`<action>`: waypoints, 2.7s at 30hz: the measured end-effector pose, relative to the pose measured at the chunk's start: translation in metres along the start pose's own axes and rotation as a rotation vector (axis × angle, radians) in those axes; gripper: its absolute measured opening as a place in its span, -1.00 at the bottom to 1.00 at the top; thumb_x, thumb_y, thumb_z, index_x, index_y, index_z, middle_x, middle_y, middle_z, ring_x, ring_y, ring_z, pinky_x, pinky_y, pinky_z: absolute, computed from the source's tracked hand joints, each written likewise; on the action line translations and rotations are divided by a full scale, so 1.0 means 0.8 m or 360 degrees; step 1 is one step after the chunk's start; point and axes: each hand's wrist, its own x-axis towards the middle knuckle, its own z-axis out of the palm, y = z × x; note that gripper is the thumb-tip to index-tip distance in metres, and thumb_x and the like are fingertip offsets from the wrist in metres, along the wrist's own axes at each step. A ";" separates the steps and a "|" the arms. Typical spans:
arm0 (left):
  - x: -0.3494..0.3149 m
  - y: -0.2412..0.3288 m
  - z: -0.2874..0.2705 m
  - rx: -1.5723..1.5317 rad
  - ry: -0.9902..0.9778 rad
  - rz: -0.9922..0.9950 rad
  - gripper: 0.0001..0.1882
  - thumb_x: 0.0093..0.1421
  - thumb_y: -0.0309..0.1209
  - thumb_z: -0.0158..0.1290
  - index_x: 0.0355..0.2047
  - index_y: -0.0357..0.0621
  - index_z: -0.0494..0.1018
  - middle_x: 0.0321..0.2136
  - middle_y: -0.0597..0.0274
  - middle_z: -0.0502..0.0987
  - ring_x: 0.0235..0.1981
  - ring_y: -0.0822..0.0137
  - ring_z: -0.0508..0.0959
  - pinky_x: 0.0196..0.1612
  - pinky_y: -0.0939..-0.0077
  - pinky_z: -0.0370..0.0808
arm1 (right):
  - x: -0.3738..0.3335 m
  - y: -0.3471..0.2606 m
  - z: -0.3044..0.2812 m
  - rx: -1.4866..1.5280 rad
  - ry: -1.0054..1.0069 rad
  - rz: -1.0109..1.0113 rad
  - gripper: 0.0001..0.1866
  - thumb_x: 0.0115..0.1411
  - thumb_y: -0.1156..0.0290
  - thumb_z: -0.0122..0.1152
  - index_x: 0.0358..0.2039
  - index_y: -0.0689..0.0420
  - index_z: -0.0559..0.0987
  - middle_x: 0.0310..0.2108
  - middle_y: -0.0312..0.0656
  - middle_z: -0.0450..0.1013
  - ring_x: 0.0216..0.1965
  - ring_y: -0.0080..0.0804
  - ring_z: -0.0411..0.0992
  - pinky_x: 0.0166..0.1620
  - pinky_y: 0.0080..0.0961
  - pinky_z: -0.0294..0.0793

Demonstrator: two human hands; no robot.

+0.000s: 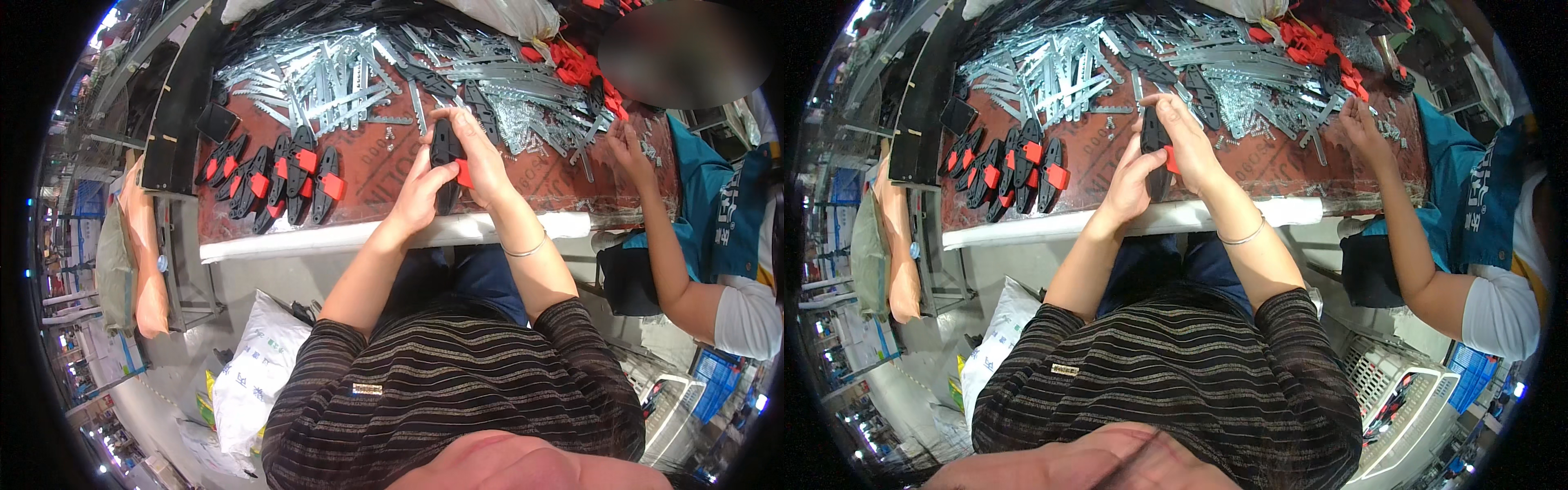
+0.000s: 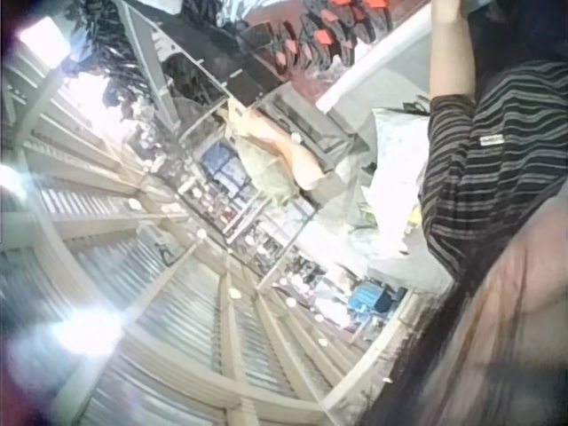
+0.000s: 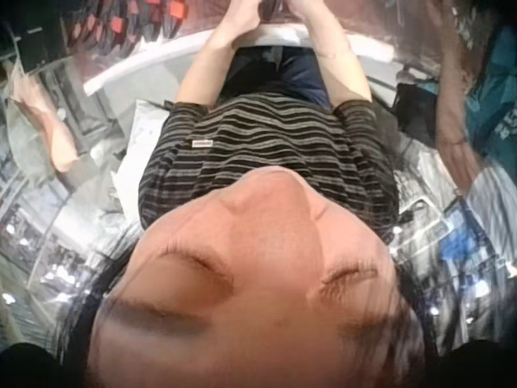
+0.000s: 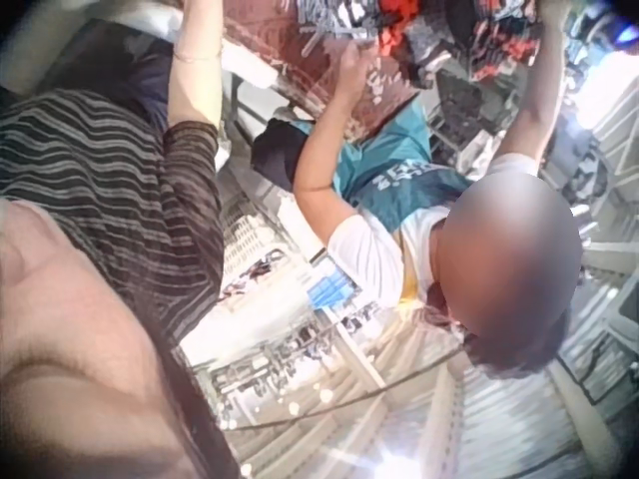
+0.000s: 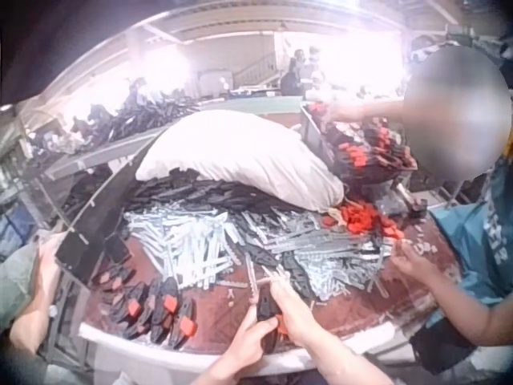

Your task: The person repeatedly picks up a black plastic housing and a red plastic piece from a table, then inserts the red piece into the black housing. They place the assembled unit on the table and repeat the process with additional parts.

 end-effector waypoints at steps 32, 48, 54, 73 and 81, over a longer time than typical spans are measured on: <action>-0.111 0.174 -0.184 0.2715 0.1364 0.0662 -0.48 0.09 -0.38 0.09 0.07 -0.26 0.30 -0.08 -0.08 0.41 -0.07 -0.03 0.41 0.02 0.26 0.32 | -0.079 0.019 -0.061 -0.0740 0.0604 -0.0453 -0.91 0.19 0.54 0.07 -0.27 0.22 0.45 -0.40 -0.38 0.40 -0.42 -0.73 0.31 -0.36 -0.75 0.31; -0.025 0.075 -0.025 0.2506 0.0430 0.0922 -0.67 -0.03 -0.49 0.14 -0.18 -0.19 0.48 -0.20 0.06 0.47 -0.18 0.07 0.46 -0.07 0.31 0.36 | -0.029 0.019 -0.039 -0.2410 0.0436 -0.0780 -0.92 -0.08 0.46 0.18 -0.55 0.13 0.46 -0.51 -0.20 0.39 -0.39 -0.23 0.43 -0.38 -0.33 0.47; 0.032 0.034 0.014 0.2146 0.0099 0.0735 -0.70 0.06 -0.53 0.08 -0.14 -0.23 0.47 -0.25 0.12 0.50 -0.24 0.19 0.51 -0.24 0.52 0.46 | -0.033 0.015 -0.040 -0.2027 0.0530 -0.0870 -0.86 -0.11 0.48 0.22 -0.50 0.12 0.44 -0.50 -0.21 0.39 -0.39 -0.22 0.42 -0.40 -0.35 0.44; 0.032 0.008 0.012 0.1655 0.0341 0.0613 -0.84 0.17 -0.43 0.03 -0.46 -0.28 0.42 -0.58 0.14 0.46 -0.55 0.33 0.47 -0.45 0.48 0.40 | -0.044 0.014 -0.032 -0.0979 0.0523 -0.0514 -0.62 0.01 0.62 0.20 -0.19 0.17 0.26 -0.47 -0.21 0.39 -0.44 -0.42 0.44 -0.35 -0.55 0.43; 0.046 0.023 0.000 0.2096 0.0440 0.0737 -0.79 0.19 -0.34 0.02 -0.46 -0.26 0.42 -0.56 0.08 0.46 -0.47 0.17 0.47 -0.37 0.37 0.38 | -0.057 0.015 -0.047 -0.0974 0.0642 -0.0446 -0.61 -0.01 0.64 0.20 -0.20 0.17 0.25 -0.43 -0.24 0.40 -0.44 -0.50 0.42 -0.35 -0.58 0.42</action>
